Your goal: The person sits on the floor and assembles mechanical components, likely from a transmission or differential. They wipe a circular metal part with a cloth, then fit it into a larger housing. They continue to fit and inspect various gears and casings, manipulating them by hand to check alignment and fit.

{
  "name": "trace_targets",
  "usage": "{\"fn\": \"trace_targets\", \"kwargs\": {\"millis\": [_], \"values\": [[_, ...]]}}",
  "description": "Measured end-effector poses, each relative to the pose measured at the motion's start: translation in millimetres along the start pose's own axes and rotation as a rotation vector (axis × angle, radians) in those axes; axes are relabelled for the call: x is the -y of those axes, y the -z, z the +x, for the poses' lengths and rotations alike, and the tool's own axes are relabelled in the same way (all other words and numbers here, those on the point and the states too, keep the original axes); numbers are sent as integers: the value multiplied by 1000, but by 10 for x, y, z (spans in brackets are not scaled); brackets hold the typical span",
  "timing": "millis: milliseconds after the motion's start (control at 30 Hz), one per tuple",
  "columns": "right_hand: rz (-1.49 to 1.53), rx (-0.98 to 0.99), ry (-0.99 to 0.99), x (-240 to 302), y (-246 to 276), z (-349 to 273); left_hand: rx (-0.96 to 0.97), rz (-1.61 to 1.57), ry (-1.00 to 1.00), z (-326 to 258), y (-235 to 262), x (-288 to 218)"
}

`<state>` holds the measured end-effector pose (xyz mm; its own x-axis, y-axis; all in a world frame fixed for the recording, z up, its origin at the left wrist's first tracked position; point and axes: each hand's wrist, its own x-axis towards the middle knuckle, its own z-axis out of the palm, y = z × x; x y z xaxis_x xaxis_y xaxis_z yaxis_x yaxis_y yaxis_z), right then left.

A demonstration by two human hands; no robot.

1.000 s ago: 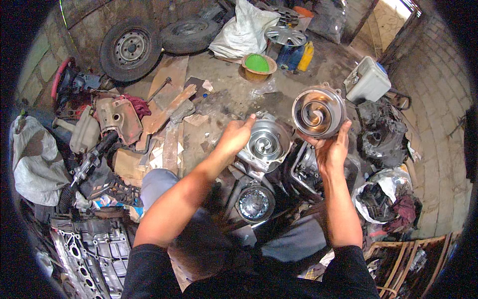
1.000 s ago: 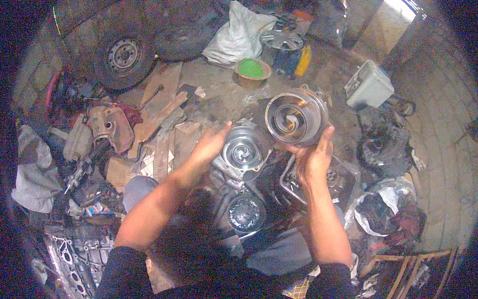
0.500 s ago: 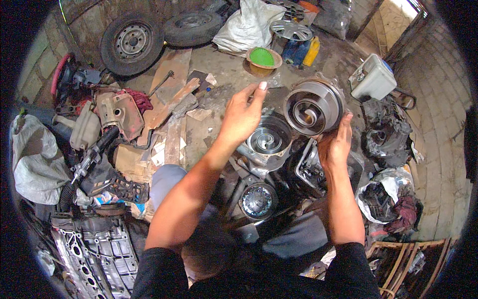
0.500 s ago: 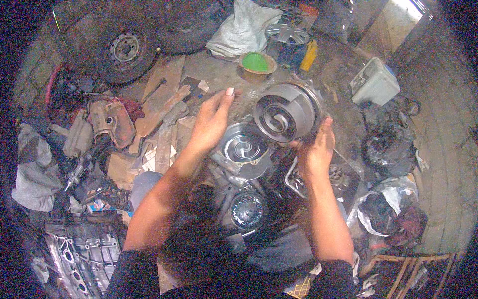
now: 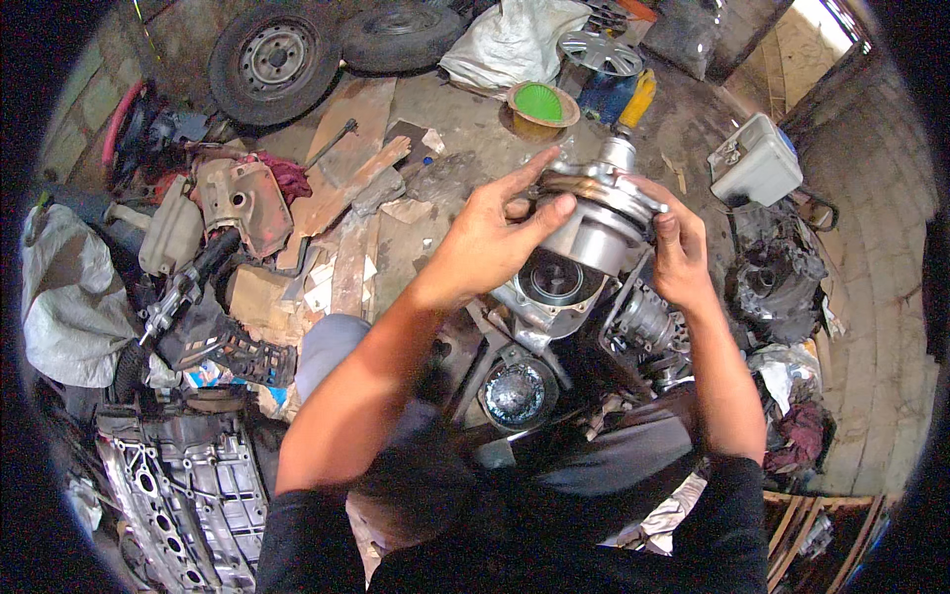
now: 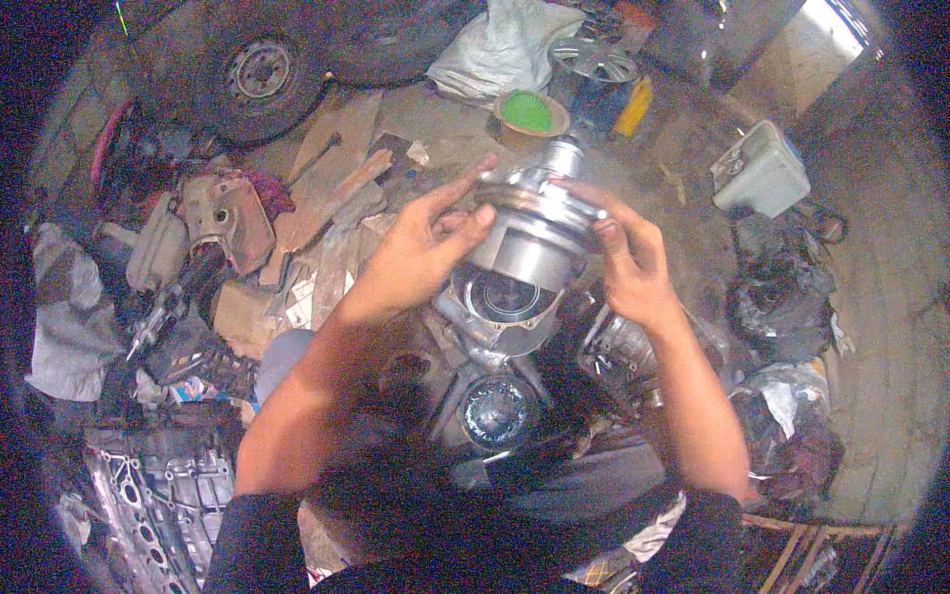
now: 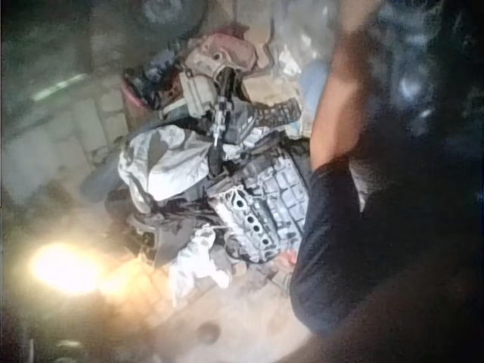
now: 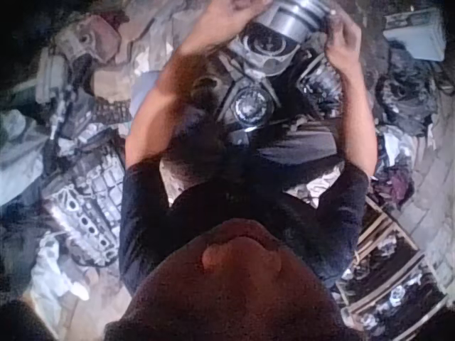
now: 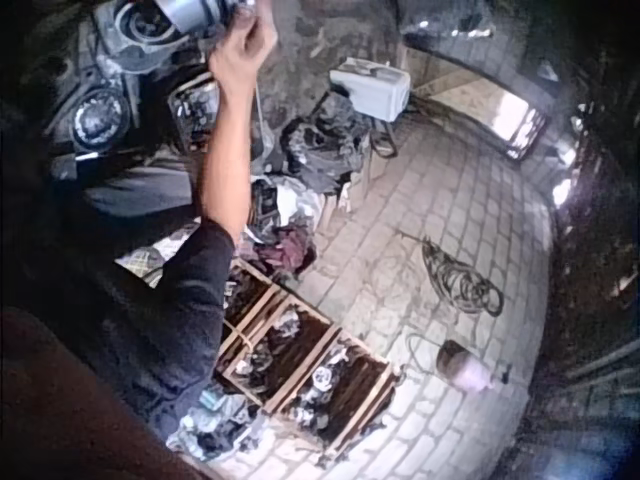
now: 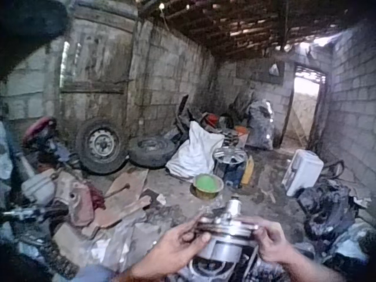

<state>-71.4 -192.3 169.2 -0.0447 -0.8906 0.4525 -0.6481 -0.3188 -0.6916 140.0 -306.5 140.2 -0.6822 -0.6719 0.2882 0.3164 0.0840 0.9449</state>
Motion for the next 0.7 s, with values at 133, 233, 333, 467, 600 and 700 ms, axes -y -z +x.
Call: {"fn": "trace_targets", "kwargs": {"millis": [133, 233, 333, 467, 600, 700], "values": [[-86, 251, 223, 70, 71, 250, 46, -77, 86, -141, 87, 54], [-126, 295, 311, 75, 95, 334, -2, -171, -10, -188, 51, 97], [-163, 268, 368, 38, 97, 321, -55, -177, -45, -230, 15, 95], [-213, 229, 404, -78, 79, 229, -89, -88, -32, -301, -36, 121], [-328, 187, 527, -234, 69, 191, -169, 6, -107, -297, -111, 212], [-356, 218, 538, -332, 52, 162, -201, 126, -97, -334, -114, 241]]}}
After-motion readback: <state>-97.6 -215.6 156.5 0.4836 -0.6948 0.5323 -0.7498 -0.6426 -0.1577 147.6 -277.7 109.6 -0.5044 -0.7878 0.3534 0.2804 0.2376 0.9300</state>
